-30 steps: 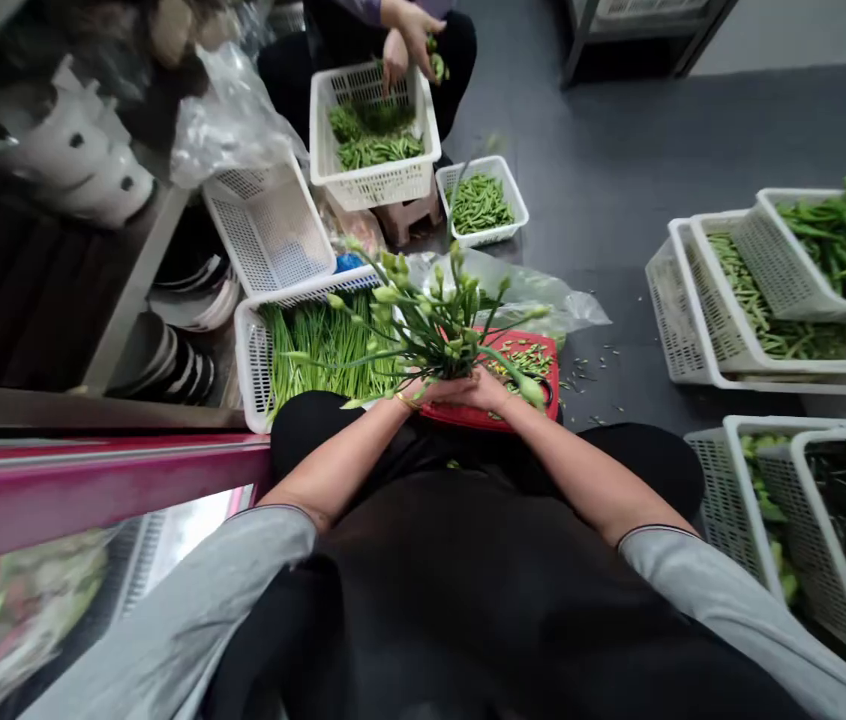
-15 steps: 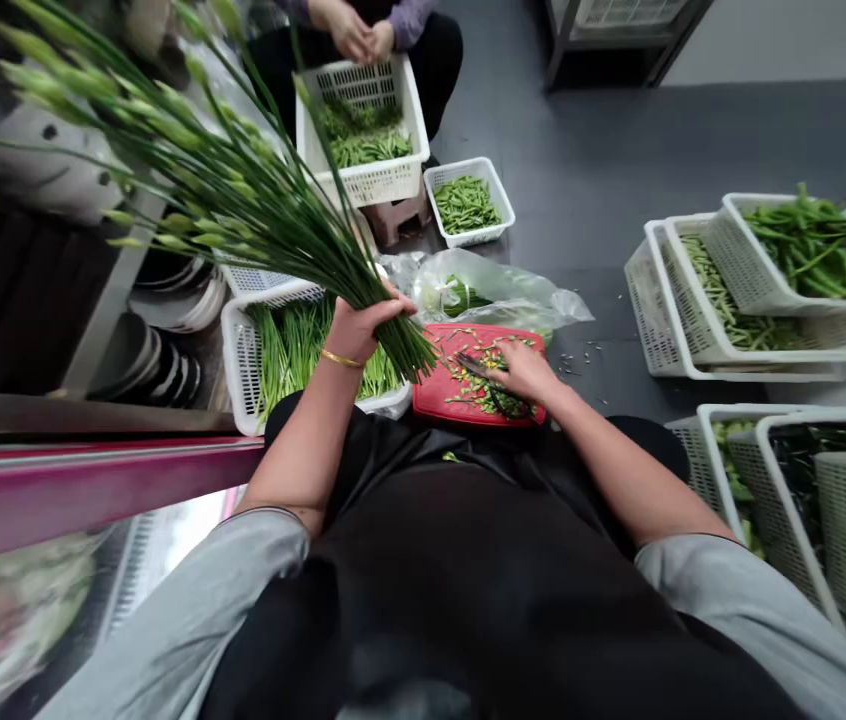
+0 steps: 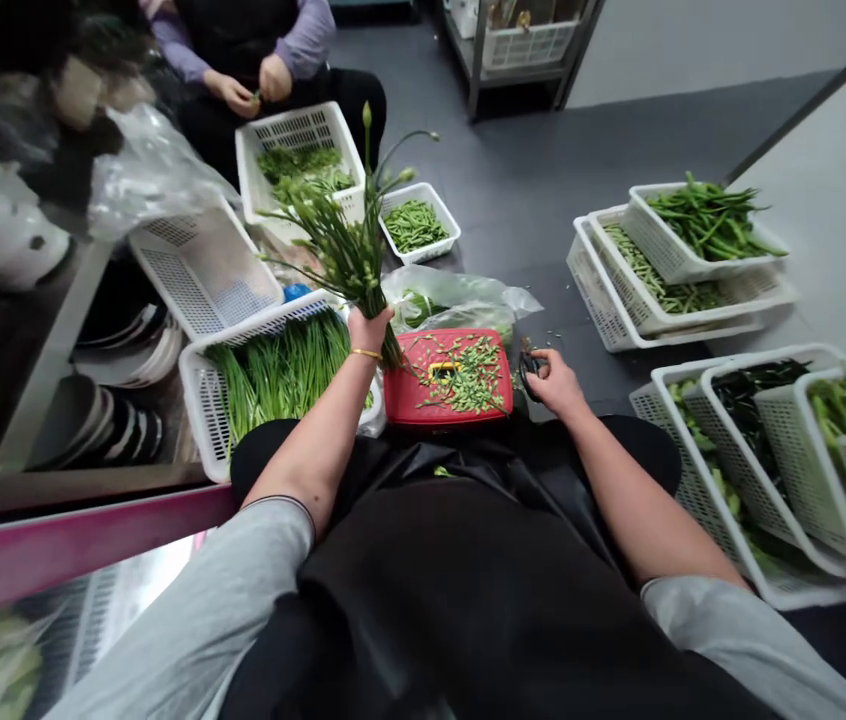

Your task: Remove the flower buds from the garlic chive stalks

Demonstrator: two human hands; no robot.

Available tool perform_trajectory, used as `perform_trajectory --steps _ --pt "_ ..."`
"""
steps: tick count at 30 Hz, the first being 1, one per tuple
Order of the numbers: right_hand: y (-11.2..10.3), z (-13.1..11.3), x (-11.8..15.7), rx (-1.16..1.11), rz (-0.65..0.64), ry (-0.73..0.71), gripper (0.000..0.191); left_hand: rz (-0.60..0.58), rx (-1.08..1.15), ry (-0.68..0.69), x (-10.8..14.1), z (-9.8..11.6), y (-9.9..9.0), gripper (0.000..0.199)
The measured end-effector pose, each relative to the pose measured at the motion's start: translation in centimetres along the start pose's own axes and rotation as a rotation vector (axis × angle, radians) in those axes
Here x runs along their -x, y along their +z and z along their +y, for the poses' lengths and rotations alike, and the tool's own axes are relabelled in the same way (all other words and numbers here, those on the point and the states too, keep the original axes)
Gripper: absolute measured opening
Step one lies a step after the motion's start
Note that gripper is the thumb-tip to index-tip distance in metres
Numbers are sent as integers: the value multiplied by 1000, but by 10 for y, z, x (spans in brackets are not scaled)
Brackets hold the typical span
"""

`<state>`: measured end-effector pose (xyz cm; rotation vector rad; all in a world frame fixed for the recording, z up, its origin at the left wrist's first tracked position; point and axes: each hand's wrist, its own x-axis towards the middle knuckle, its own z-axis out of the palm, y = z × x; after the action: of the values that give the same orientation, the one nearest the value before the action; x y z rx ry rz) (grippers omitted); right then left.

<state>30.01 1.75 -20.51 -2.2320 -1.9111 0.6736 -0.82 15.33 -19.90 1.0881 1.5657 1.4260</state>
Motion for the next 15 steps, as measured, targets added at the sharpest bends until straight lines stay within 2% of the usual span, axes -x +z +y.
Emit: perform_trajectory --steps 2,4,6,8,10,13,15 --pt "-3 10 -1 -14 33 33 52 -59 41 -6 11 2 6 12" --pt "-3 11 -11 8 36 -13 59 -148 83 -18 23 5 5 13" --pt "-5 5 -34 66 29 -120 65 -210 59 -82 29 6 -1 16" --pt "-6 -5 -65 128 5 -224 66 -211 -34 -198 29 4 -9 20" --pt "-7 -15 -97 158 -41 -271 63 -204 -127 -309 22 -3 -11 24" --pt "1 -24 -129 206 -123 -310 57 -253 -187 -400 12 -21 0 26" --pt "10 -21 -132 236 -174 -325 57 -313 -201 -441 10 -35 14 24"
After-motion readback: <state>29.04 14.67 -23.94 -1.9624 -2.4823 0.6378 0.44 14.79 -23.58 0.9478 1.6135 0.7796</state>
